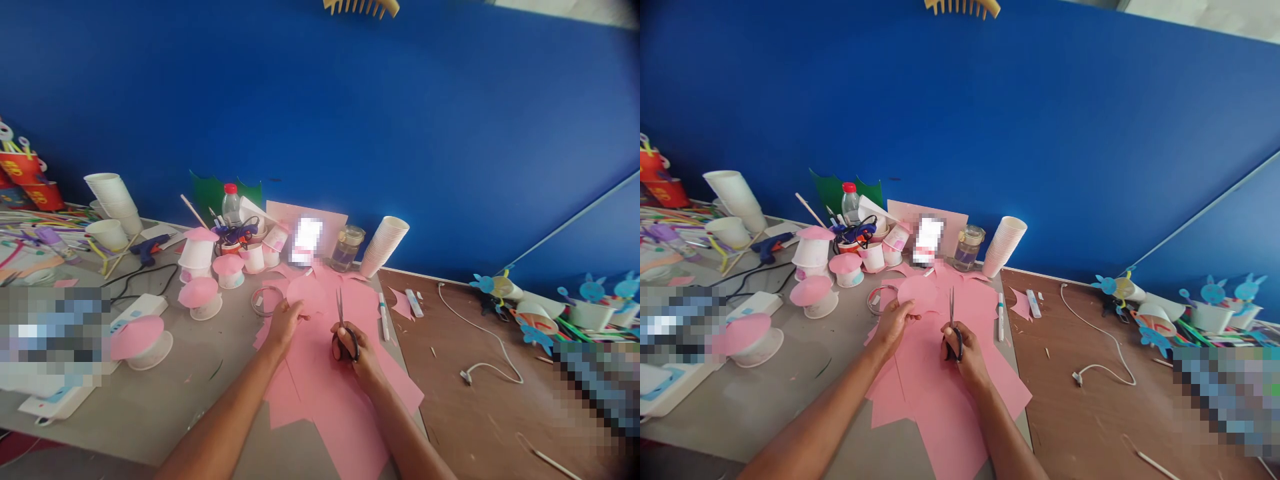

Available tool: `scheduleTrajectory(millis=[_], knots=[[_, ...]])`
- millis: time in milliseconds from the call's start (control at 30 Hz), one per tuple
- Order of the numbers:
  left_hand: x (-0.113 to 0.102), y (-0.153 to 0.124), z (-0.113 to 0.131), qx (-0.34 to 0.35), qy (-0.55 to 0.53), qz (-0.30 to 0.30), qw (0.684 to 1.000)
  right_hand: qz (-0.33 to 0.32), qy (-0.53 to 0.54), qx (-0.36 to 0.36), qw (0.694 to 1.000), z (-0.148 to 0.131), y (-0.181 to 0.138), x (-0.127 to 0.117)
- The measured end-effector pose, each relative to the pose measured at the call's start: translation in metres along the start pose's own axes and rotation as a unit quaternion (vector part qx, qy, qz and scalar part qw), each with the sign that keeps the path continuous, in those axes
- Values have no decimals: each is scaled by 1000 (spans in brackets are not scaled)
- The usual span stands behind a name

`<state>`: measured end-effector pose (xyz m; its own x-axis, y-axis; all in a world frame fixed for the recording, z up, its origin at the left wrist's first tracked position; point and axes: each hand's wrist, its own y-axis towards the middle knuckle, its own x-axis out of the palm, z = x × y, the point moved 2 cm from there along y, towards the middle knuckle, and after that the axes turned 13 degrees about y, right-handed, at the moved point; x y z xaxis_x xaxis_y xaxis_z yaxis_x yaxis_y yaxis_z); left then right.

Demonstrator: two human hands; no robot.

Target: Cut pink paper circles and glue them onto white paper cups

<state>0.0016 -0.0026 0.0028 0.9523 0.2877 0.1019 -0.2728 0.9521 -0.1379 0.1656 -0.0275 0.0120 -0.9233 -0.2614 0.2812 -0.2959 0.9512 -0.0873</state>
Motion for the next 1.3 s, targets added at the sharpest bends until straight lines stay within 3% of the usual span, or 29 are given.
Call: scheduleTrajectory(millis=[133, 300, 600, 967, 1300], knots=[[2, -4, 4, -3, -11, -8, 1000, 1, 25, -9, 1000, 6, 4, -4], [6, -8, 5, 6, -10, -8, 1000, 5, -21, -31, 999, 13, 6, -5], [8, -8, 0, 7, 13, 3, 1000, 41, -37, -11, 998, 9, 5, 2], [11, -8, -4, -6, 30, 18, 999, 42, -27, -58, 997, 18, 11, 0], [11, -11, -1, -25, 13, 1, 1000, 60, -123, -78, 987, 23, 16, -7]])
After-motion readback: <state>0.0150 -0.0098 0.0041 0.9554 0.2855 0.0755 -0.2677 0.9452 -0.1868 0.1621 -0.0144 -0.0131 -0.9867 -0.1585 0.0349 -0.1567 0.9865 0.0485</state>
